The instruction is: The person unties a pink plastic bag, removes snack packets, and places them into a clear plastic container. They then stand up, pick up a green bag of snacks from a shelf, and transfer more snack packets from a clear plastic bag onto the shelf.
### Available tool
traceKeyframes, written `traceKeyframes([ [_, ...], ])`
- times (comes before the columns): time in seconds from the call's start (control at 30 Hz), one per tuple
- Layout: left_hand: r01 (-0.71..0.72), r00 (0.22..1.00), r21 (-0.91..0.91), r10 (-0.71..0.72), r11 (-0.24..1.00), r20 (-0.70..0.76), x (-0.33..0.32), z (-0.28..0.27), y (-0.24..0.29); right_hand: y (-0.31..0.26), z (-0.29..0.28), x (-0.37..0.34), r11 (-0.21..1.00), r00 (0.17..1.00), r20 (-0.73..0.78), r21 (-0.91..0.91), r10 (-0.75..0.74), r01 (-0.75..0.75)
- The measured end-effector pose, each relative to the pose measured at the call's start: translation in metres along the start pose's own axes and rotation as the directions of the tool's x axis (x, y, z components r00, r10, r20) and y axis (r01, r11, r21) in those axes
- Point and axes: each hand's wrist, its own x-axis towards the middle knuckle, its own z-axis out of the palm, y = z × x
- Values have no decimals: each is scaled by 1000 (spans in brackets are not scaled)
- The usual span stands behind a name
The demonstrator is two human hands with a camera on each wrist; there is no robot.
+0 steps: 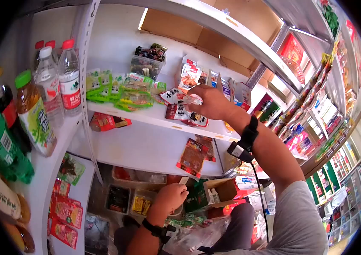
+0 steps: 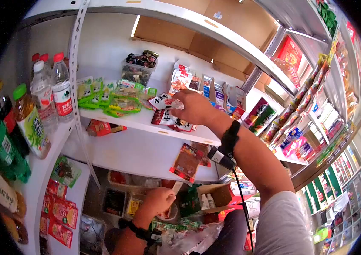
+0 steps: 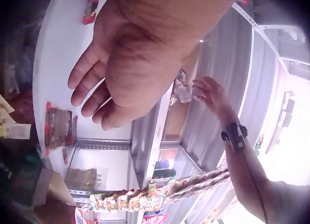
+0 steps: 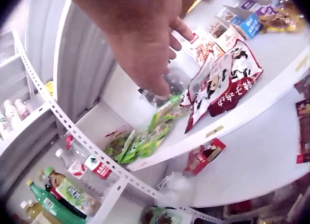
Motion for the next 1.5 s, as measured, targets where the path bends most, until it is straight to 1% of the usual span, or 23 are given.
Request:
traceKeyframes([
  [0.07, 10, 1000, -21, -10, 1000, -10, 4, -10, 3, 16, 21, 16, 998, 997, -25, 16, -67, 67],
  [0.2, 22, 998, -90, -27, 996, -50, 17, -21, 4, 37, 48, 37, 1000, 983, 184, -12, 16, -14],
  [0.3, -7, 996, -116, -4, 993, -90, 27, -20, -7, 41, 54, 48, 987, 944, 286, -55, 161, -152],
  [0.33, 20, 991, -139, -38, 990, -128, 30, -23, -5, 45, 63, 44, 999, 998, 47, -2, 36, -35],
  [0.4, 65, 975, -181, -101, 981, -196, 35, -31, 3, 59, 69, 45, 996, 984, -152, 12, 94, -94],
  [0.43, 57, 964, -335, -140, 941, -228, 39, -27, 1, 61, 67, 45, 992, 960, -251, 22, 124, -123],
  [0.5, 19, 933, -614, -235, 789, -274, 47, -18, -3, 63, 58, 40, 985, 862, -489, 155, 138, -70],
  [0.53, 137, 944, -825, -326, 548, -60, 52, -23, -3, 49, 44, 31, 960, 838, -491, 249, 238, -127],
  [0.57, 92, 934, -930, -354, 355, -42, 58, -27, -2, 29, 28, 19, 923, 809, -484, 341, 334, -178],
  [0.6, 36, 925, -989, -379, 144, -21, 68, -33, 0, 23, 24, 9, 959, 807, -545, 270, 229, -90],
  [0.67, -131, 942, -981, -327, -144, -78, 90, -57, 24, 7, 32, -17, 989, 850, -520, 151, 82, -3],
  [0.7, -157, 945, -975, -310, -160, -101, 106, -71, 28, 8, 46, -27, 994, 868, -495, 77, -34, 83],
  [0.77, -270, 921, -949, -333, -166, -204, 121, -89, 29, 3, 60, -43, 993, 922, -378, 47, -86, 111],
  [0.87, -278, 765, -955, -576, 107, -287, 124, -78, 29, 5, 61, -53, 987, 898, -412, -27, -155, 158],
  [0.93, -253, 793, -965, -556, 71, -248, 123, -79, 31, 6, 56, -58, 987, 890, -427, -58, -159, 148],
  [1.03, -229, 852, -973, -491, -32, -184, 121, -87, 39, -6, 58, -71, 985, 927, -332, -46, -172, 167],
  [1.1, -221, 889, -973, -422, -61, -176, 118, -95, 46, -15, 66, -81, 944, 892, -323, -199, -315, 262],
  [1.2, -224, 892, -974, -393, 46, -224, 120, -95, 47, -27, 72, -93, 913, 884, -265, -251, -385, 322],
  [1.27, -223, 888, -963, -375, 149, -264, 121, -95, 44, -36, 71, -97, 924, 902, -213, -168, -375, 345],
  [1.3, -292, 850, -947, -419, 133, -321, 130, -86, 33, -42, 68, -97, 926, 908, -190, -127, -374, 355],
  [1.37, -308, 840, -931, -404, 197, -363, 130, -86, 32, -48, 56, -97, 945, 909, -261, -54, -324, 321],
  [1.43, -352, 859, -926, -347, 135, -377, 126, -89, 36, -44, 34, -97, 964, 894, -364, -46, -262, 263],
  [1.5, -372, 866, -926, -337, 61, -370, 119, -94, 44, -31, 14, -88, 993, 902, -430, 86, -32, 76],
])
